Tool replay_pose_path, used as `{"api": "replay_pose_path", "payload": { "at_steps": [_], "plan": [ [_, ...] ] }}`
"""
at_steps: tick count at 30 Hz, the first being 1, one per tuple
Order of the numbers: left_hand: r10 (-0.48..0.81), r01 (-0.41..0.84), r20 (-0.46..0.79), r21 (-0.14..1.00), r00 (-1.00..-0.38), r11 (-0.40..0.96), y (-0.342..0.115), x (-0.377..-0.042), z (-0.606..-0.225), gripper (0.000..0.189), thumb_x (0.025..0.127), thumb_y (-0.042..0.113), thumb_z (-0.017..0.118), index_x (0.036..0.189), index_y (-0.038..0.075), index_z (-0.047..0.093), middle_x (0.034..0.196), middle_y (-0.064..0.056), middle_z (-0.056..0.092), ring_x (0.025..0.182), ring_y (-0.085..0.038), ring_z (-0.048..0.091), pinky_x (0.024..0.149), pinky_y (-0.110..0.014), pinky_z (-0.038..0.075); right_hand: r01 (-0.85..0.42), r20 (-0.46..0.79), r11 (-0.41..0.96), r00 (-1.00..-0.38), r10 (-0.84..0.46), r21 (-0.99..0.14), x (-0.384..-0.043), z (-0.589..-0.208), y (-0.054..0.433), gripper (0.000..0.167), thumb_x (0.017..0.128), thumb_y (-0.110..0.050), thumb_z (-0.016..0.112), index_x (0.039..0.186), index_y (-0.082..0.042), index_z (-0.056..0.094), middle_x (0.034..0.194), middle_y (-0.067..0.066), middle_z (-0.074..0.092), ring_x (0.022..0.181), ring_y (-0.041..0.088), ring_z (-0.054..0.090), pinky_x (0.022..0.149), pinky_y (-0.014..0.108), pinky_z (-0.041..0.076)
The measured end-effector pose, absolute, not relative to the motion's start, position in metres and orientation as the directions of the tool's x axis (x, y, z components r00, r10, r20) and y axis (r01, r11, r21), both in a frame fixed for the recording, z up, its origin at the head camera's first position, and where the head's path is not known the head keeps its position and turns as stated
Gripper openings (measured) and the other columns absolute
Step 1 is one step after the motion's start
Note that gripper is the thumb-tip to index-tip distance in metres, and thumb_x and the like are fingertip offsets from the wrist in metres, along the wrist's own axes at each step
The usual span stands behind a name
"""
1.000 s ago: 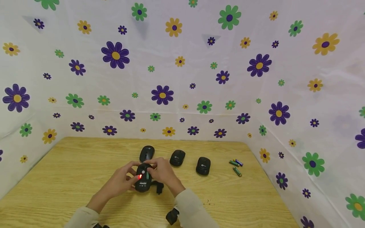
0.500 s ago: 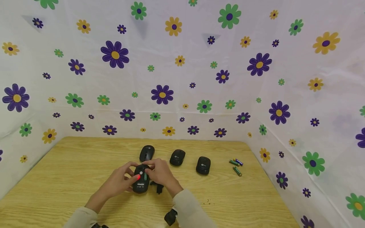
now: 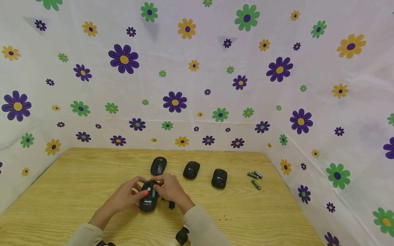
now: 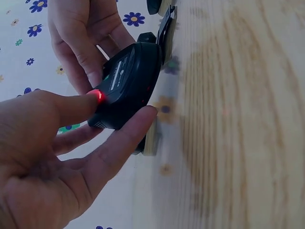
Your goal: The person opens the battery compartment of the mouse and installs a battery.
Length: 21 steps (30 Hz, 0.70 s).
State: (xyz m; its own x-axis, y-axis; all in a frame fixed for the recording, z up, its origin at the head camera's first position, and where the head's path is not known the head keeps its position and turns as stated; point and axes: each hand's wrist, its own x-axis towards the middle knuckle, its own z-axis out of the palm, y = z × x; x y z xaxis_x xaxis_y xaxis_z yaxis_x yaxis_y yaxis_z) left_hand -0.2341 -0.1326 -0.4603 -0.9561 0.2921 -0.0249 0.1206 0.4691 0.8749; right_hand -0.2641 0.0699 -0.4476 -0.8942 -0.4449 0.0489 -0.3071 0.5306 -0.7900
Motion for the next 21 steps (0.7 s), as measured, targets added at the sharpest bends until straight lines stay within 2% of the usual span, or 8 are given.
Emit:
{"api": "replay_pose_path", "payload": {
  "at_steps": [7, 13, 21],
  "plan": [
    [0.289, 0.075, -0.083, 0.864, -0.954, 0.498, -0.134, -0.234, -0.462, 0.032, 0.099, 0.004, 0.067, 0.129, 0.002, 0.057, 0.098, -0.016, 0.062, 0.065, -0.021, 0.066, 0.053, -0.037, 0.064, -0.292, 0.012, 0.552, -0.891, -0.454, -0.781, -0.263, -0.452, 0.067, 0.033, 0.099, -0.005, 0.068, 0.131, -0.002, 0.070, 0.106, 0.024, 0.075, 0.063, 0.027, 0.073, 0.047, 0.021, 0.056],
    [0.277, 0.050, -0.112, 0.853, -0.954, 0.520, -0.133, -0.233, -0.459, 0.032, 0.098, 0.005, 0.068, 0.128, 0.001, 0.057, 0.096, -0.016, 0.061, 0.067, -0.021, 0.066, 0.052, -0.037, 0.064, -0.304, 0.012, 0.557, -0.885, -0.466, -0.773, -0.263, -0.456, 0.062, 0.032, 0.097, -0.002, 0.069, 0.129, -0.001, 0.070, 0.102, 0.023, 0.076, 0.064, 0.025, 0.074, 0.048, 0.020, 0.057],
    [0.233, -0.002, -0.159, 0.830, -0.959, 0.558, -0.133, -0.234, -0.457, 0.031, 0.099, 0.006, 0.068, 0.128, 0.002, 0.059, 0.096, -0.015, 0.062, 0.067, -0.022, 0.067, 0.051, -0.037, 0.064, -0.297, -0.010, 0.594, -0.889, -0.457, -0.748, -0.263, -0.459, 0.059, 0.033, 0.097, -0.005, 0.069, 0.130, -0.002, 0.069, 0.102, 0.019, 0.076, 0.061, 0.012, 0.068, 0.052, 0.018, 0.054]
  ]
}}
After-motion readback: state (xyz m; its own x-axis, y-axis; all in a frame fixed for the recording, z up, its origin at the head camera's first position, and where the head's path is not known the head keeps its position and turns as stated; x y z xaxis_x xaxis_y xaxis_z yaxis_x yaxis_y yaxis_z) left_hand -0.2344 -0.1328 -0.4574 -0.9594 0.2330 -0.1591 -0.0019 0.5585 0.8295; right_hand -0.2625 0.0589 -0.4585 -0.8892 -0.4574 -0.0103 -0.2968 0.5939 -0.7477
